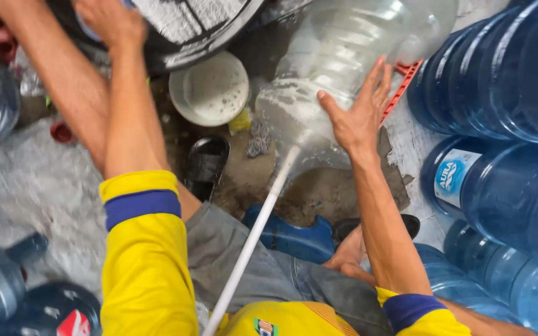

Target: The person cleans a large transparent water dispenser bottle using a long white brush with a blue head. They scrub the inside of the bottle, then use a steel wool pad to scrub the exterior. The person also uses a blue cup to pour water into the bottle for rinsing.

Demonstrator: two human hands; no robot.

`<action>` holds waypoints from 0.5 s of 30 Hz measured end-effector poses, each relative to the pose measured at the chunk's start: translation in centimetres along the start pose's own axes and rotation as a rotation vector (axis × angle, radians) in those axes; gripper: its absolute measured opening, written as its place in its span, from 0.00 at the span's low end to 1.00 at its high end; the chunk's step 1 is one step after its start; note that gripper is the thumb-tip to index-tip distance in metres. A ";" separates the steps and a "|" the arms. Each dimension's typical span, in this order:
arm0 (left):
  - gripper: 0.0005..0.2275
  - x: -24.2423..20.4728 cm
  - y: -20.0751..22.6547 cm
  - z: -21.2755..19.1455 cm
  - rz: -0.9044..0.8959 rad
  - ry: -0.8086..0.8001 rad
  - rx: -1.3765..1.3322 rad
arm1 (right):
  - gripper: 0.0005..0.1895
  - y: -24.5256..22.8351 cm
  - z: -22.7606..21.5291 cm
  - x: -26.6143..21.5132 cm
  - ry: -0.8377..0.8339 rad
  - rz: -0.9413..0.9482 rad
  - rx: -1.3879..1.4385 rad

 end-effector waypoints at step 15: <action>0.18 -3.0 7.3 1.5 0.267 -1.359 0.427 | 0.12 -3.1 1.6 -1.1 0.036 -0.576 -0.183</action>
Point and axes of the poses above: each hand's wrist, its own x-axis towards the middle knuckle, its own z-axis out of the palm, y = z × x, the point moved 5 cm from there along x, towards the middle knuckle, and after that the axes turned 8 degrees about x, right-handed, at the moved point
